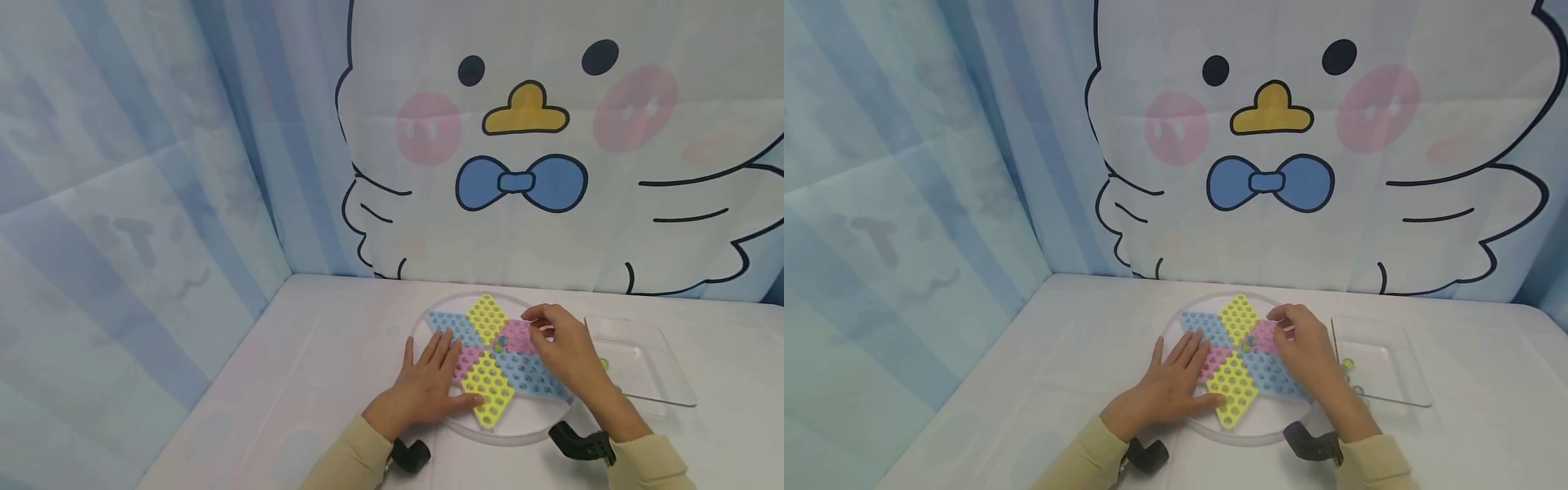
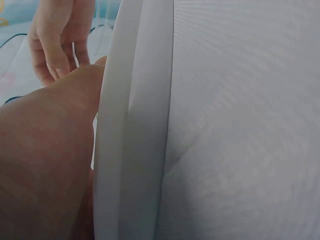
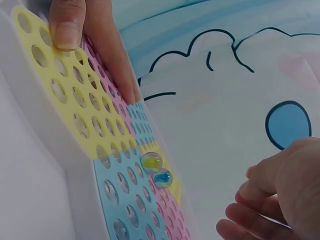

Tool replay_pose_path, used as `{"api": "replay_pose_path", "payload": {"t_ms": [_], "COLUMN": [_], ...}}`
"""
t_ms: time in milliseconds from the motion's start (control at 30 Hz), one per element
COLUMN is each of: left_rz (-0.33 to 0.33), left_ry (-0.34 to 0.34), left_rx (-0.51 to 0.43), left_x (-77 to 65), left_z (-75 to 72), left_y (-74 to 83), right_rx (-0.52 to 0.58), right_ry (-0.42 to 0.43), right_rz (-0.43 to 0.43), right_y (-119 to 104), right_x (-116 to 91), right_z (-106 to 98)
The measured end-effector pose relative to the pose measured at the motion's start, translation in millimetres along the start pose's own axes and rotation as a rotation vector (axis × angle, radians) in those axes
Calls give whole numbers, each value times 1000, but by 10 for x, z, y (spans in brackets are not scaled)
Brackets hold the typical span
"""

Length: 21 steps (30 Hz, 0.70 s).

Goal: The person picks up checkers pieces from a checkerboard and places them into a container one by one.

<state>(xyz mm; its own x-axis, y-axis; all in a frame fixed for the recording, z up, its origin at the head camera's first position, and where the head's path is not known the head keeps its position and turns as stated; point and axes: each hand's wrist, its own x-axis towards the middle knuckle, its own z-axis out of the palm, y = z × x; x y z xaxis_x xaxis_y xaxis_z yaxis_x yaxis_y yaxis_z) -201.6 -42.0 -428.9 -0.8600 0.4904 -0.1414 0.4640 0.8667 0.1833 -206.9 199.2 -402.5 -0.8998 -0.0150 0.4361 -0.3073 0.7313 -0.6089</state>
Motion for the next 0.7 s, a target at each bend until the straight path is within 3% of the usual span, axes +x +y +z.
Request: {"api": "replay_pose_path", "payload": {"t_ms": [300, 700], "left_rz": [1, 1], "left_ry": [-5, 5], "left_rx": [-5, 11], "left_x": [-6, 2], "left_z": [-16, -9], "left_y": [-1, -7], "right_rx": [33, 77], "right_ry": [-70, -155], "right_rz": [51, 15], "right_y": [-8, 9], "right_x": [-3, 25], "right_z": [62, 228]}}
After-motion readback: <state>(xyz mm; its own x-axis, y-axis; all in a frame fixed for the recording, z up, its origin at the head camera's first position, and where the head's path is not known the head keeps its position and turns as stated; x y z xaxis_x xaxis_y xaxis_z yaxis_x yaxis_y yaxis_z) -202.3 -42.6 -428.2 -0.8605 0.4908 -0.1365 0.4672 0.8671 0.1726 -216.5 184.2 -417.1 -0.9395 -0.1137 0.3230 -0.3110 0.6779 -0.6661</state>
